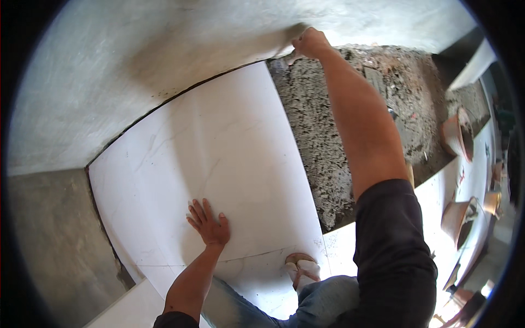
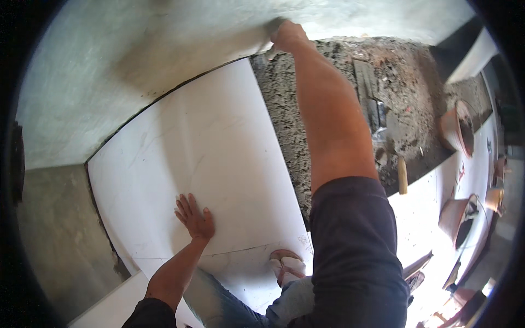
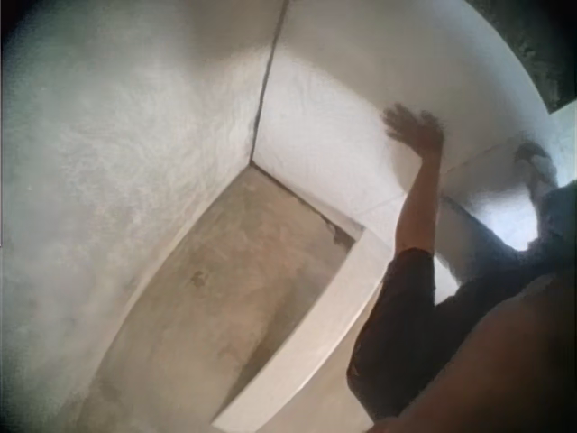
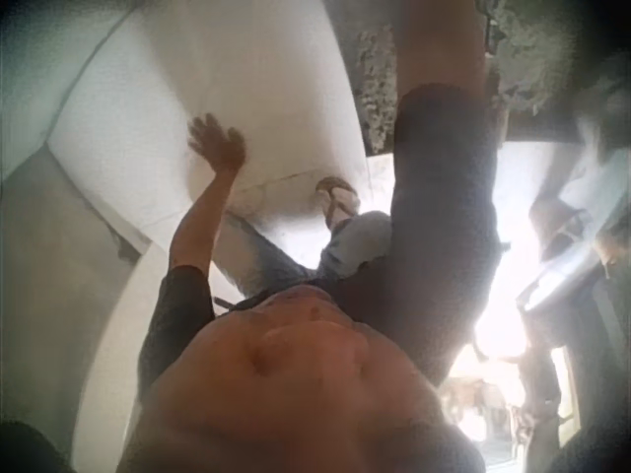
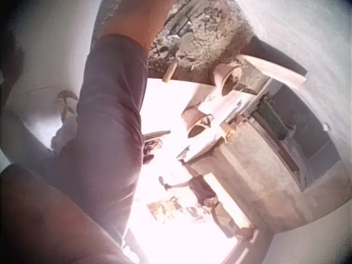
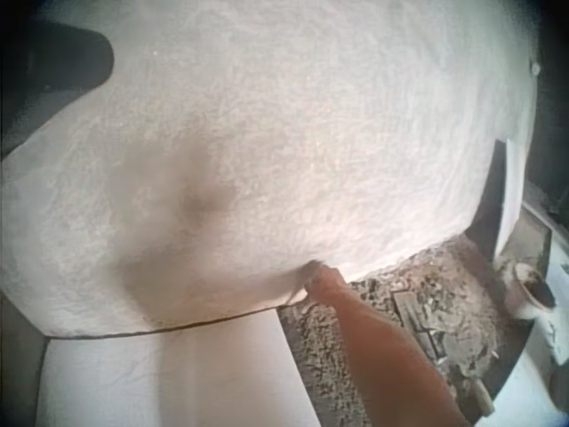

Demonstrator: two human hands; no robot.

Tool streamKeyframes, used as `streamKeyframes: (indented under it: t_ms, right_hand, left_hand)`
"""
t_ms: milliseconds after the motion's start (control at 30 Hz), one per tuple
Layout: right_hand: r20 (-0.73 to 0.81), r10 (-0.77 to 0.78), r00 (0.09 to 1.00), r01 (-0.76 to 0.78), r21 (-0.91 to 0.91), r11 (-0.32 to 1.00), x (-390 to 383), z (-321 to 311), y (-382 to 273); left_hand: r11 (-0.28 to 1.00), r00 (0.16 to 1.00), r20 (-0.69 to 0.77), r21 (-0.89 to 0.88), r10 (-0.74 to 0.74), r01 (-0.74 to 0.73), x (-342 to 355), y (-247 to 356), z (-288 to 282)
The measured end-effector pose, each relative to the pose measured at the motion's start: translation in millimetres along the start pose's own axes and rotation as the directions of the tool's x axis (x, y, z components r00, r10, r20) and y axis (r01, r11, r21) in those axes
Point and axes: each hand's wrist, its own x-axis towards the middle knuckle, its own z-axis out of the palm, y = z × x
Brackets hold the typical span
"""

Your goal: The person places a large white tile onto a prepared mortar bed, aligns it with adjacent tiles, and taps it into place using a rubber mallet. They then use a trowel to spread and level mortar on the floor before placing another tile.

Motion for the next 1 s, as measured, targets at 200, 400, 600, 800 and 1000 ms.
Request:
streamKeyframes:
  t_ms: [200,400,600,800,1000]
  right_hand:
    - [-0.119,-0.040,0.992,0.072,0.270,0.960,-112,-50,146]
    - [0.000,0.639,0.769,-0.468,0.681,0.563,-309,-1,343]
    - [-0.429,0.390,0.814,-0.393,0.086,0.915,-375,30,347]
    - [-0.248,0.312,0.917,-0.353,-0.143,0.925,-560,35,324]
    - [-0.112,0.321,0.940,-0.331,-0.083,0.940,-604,64,359]
  left_hand:
    - [0.999,0.999,-0.044,-0.031,0.015,-0.016,-5,-7,8]
    - [0.999,0.993,-0.112,-0.044,-0.031,0.026,4,13,2]
    - [0.596,0.984,0.049,-0.800,0.171,-0.063,-55,122,-127]
    - [-0.728,0.884,-0.191,-0.653,0.427,0.210,-195,195,-315]
    - [-0.921,0.892,-0.286,0.066,0.351,0.384,-237,199,-321]
